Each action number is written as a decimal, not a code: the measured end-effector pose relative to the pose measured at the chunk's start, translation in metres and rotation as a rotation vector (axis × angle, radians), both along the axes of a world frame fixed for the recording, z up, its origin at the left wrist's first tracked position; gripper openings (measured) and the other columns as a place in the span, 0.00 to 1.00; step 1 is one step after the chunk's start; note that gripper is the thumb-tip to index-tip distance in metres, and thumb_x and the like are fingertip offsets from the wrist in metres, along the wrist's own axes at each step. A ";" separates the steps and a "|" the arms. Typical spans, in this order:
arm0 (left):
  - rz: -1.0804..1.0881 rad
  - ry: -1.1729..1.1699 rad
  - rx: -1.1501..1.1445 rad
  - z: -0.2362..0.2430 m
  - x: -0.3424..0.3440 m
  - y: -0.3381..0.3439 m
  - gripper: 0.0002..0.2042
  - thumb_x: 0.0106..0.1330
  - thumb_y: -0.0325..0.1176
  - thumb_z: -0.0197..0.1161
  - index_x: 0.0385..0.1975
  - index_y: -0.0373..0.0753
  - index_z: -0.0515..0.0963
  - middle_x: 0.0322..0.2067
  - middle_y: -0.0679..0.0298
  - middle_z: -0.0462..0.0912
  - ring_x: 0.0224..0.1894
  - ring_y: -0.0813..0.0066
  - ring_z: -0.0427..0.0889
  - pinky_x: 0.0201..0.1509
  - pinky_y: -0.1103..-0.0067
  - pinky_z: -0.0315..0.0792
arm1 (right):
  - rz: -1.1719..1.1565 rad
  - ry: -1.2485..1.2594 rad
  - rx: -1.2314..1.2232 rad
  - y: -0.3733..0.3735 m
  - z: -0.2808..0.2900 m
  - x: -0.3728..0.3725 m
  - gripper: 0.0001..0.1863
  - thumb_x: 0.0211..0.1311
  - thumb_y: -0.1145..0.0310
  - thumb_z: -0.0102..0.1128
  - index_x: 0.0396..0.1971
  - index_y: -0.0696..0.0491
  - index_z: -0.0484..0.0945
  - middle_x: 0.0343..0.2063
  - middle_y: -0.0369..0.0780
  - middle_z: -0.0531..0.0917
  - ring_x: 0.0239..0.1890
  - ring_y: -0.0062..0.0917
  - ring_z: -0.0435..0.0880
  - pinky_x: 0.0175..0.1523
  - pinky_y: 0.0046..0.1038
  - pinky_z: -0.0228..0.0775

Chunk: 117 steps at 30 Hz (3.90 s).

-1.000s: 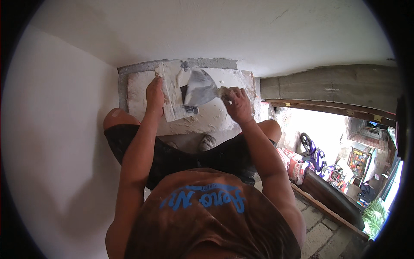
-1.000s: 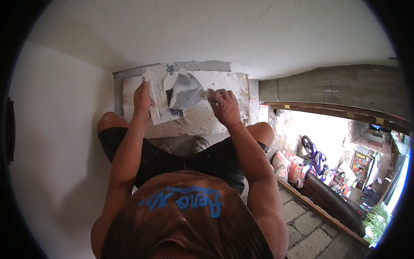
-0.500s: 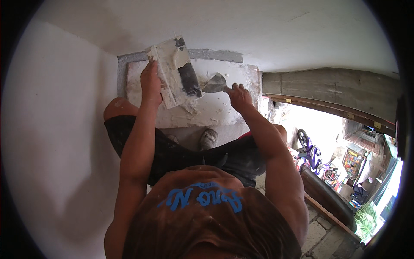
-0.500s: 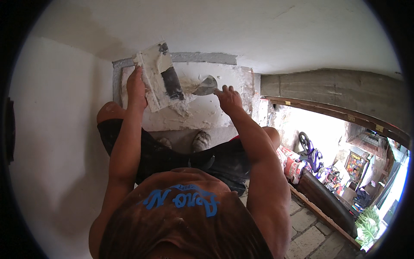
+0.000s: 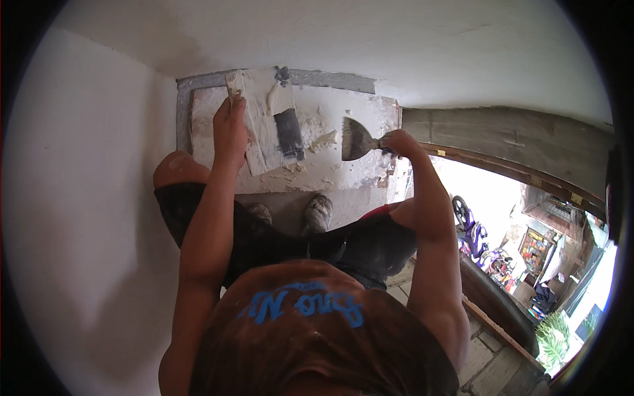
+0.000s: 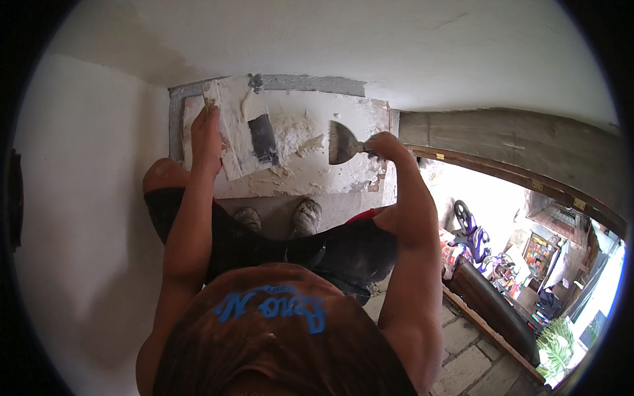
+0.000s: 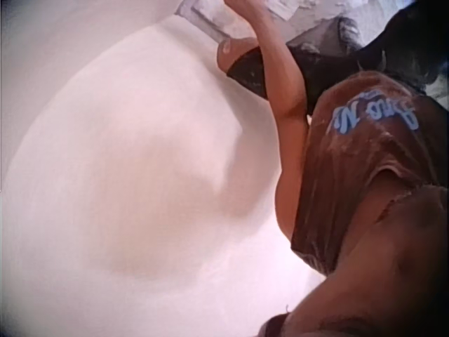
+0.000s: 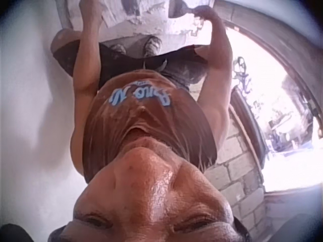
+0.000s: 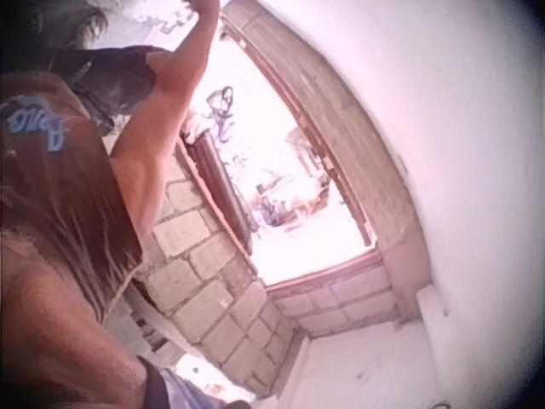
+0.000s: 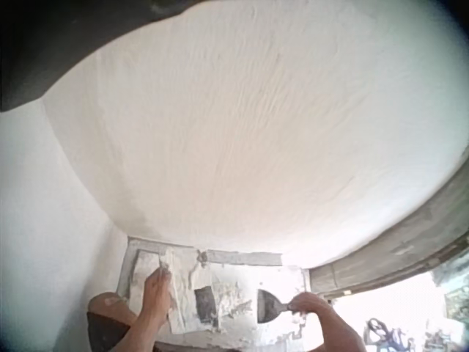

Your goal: Applying plaster or joint compound to a wall using a hawk and a trowel.

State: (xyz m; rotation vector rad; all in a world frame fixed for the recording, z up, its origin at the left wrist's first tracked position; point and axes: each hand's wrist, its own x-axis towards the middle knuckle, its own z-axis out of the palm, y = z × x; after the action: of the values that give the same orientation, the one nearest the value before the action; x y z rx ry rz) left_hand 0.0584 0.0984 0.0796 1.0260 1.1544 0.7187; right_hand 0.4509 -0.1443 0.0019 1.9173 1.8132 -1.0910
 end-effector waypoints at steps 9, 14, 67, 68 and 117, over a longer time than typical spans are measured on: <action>0.151 0.085 -0.024 -0.011 -0.010 -0.007 0.18 0.75 0.41 0.52 0.52 0.32 0.76 0.38 0.65 0.81 0.37 0.81 0.75 0.43 0.80 0.70 | -0.852 0.384 -0.159 -0.046 -0.115 -0.009 0.14 0.59 0.66 0.52 0.39 0.56 0.82 0.27 0.40 0.84 0.27 0.24 0.84 0.33 0.30 0.78; 0.203 0.003 -0.102 -0.008 -0.012 -0.010 0.18 0.74 0.41 0.53 0.52 0.32 0.76 0.39 0.64 0.81 0.39 0.80 0.76 0.46 0.79 0.70 | -0.668 0.415 -0.013 -0.026 -0.124 -0.054 0.11 0.59 0.66 0.52 0.32 0.57 0.80 0.26 0.39 0.83 0.23 0.23 0.80 0.30 0.29 0.74; 0.144 -0.169 -0.109 0.022 -0.030 -0.002 0.18 0.72 0.39 0.55 0.52 0.31 0.77 0.38 0.66 0.81 0.38 0.82 0.75 0.43 0.82 0.70 | -0.323 -0.373 0.051 0.047 0.011 -0.201 0.14 0.61 0.67 0.53 0.43 0.57 0.75 0.44 0.52 0.81 0.47 0.45 0.83 0.52 0.41 0.78; 0.142 -0.159 -0.130 0.024 -0.028 -0.002 0.17 0.72 0.39 0.55 0.51 0.31 0.77 0.38 0.66 0.81 0.39 0.82 0.75 0.45 0.82 0.69 | -0.369 -0.351 0.044 0.043 0.022 -0.187 0.14 0.61 0.65 0.53 0.43 0.57 0.75 0.43 0.53 0.81 0.47 0.45 0.84 0.52 0.41 0.77; -0.202 -0.542 -0.702 0.028 0.002 0.001 0.20 0.77 0.42 0.42 0.57 0.34 0.71 0.46 0.56 0.82 0.43 0.65 0.85 0.47 0.68 0.81 | -0.371 0.049 1.199 -0.012 0.165 -0.244 0.23 0.43 0.79 0.67 0.43 0.51 0.75 0.40 0.42 0.80 0.38 0.38 0.81 0.40 0.35 0.75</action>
State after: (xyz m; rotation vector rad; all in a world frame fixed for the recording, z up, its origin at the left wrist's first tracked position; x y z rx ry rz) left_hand 0.0604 0.0998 0.1072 0.3096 0.7197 0.3438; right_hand 0.2067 -0.1567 0.1673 2.9214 2.4761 0.0267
